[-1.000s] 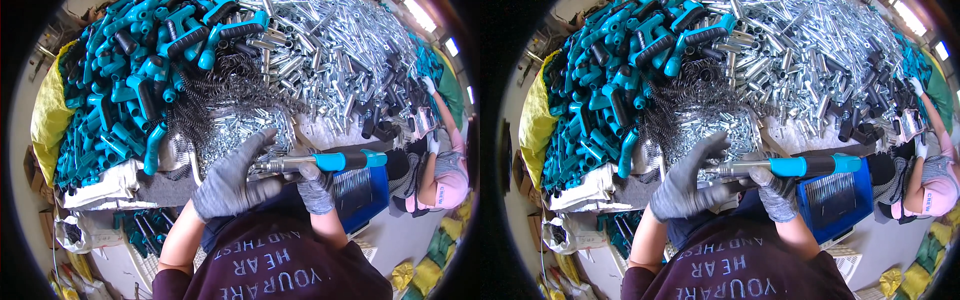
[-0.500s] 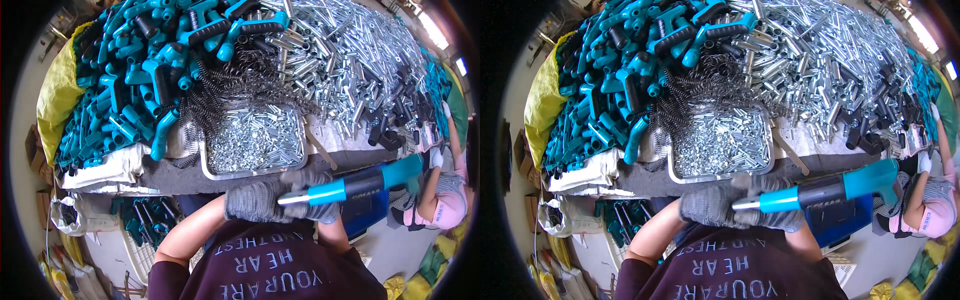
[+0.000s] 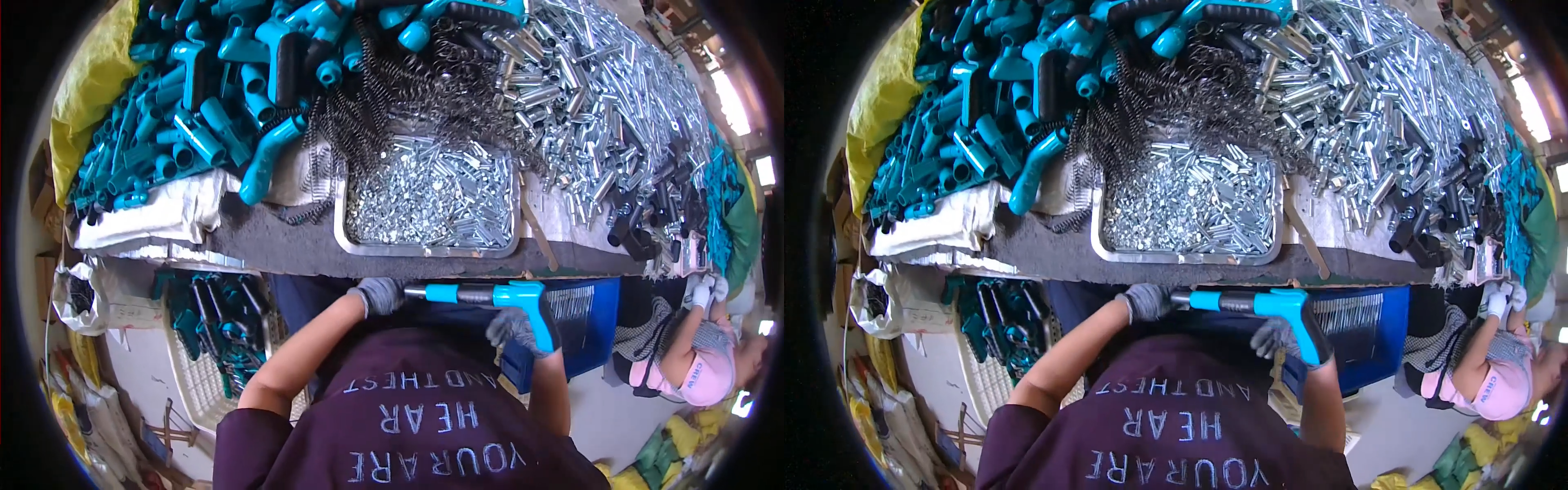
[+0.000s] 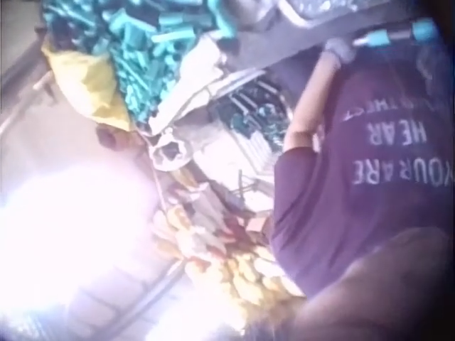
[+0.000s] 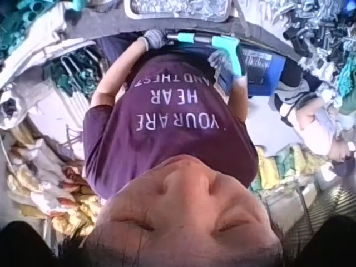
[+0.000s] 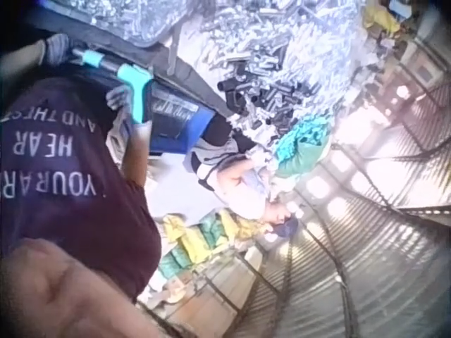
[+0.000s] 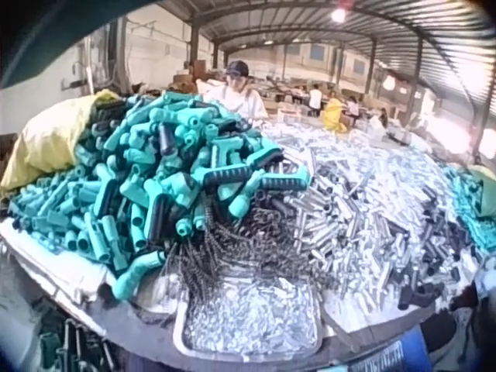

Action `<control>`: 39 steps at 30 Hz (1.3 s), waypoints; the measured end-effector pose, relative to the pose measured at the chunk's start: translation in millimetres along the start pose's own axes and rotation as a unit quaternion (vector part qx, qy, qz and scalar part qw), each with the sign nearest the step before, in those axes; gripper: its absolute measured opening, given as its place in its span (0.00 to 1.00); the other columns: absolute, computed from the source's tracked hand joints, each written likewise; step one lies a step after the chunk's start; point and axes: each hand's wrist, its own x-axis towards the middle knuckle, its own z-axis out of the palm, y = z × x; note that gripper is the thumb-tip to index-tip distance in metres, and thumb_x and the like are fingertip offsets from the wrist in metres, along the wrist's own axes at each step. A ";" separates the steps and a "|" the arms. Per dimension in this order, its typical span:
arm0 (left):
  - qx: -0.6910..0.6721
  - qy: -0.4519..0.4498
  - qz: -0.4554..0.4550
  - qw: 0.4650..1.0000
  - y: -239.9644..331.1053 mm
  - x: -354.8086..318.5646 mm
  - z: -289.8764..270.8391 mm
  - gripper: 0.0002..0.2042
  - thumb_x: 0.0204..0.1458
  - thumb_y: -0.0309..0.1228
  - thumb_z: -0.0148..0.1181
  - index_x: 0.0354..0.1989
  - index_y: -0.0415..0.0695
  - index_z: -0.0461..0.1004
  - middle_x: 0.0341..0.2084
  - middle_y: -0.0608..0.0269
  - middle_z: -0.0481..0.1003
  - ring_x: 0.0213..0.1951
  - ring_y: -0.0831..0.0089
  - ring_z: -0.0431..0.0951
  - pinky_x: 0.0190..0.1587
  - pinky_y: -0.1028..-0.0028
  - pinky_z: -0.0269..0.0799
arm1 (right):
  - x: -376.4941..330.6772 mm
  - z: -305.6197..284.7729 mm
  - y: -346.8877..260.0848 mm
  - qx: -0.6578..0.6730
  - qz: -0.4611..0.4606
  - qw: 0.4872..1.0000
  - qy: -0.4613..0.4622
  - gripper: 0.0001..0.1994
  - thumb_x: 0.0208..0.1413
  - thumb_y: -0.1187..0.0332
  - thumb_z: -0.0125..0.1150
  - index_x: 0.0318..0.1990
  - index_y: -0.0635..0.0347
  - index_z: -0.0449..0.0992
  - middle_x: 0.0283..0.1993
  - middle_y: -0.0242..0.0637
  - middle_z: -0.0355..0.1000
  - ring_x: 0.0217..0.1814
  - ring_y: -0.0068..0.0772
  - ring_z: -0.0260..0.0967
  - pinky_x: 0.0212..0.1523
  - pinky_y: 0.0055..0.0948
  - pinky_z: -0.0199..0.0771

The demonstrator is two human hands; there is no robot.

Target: Assembling hardware components, specifically plastic handles and metal tubes, at a manufacturing workbench.

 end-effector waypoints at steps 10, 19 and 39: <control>-0.074 0.395 0.110 0.909 -58.0 34.8 10.5 0.16 0.57 0.47 0.53 0.43 0.49 0.78 0.36 0.52 0.79 0.41 0.55 0.78 0.45 0.58 0.73 | 17.8 25.8 -13.9 -0.127 -0.084 0.986 0.072 0.20 0.55 0.51 0.65 0.42 0.61 0.76 0.29 0.38 0.76 0.28 0.28 0.74 0.28 0.29 0.74; -0.100 0.372 0.009 0.923 -74.8 41.7 -14.8 0.17 0.57 0.48 0.53 0.44 0.49 0.77 0.37 0.52 0.79 0.42 0.55 0.78 0.46 0.58 0.73 | 126.7 50.0 40.1 -0.502 -0.112 0.837 0.185 0.25 0.55 0.51 0.61 0.53 0.60 0.72 0.54 0.51 0.72 0.56 0.58 0.69 0.57 0.47 0.67; -0.079 0.319 0.027 0.944 -56.3 15.5 -20.8 0.19 0.57 0.49 0.53 0.45 0.49 0.77 0.40 0.52 0.79 0.44 0.54 0.77 0.47 0.57 0.72 | 222.8 65.9 69.4 -0.737 -0.182 0.644 0.095 0.21 0.63 0.53 0.43 0.54 0.55 0.73 0.56 0.47 0.72 0.59 0.50 0.67 0.62 0.47 0.63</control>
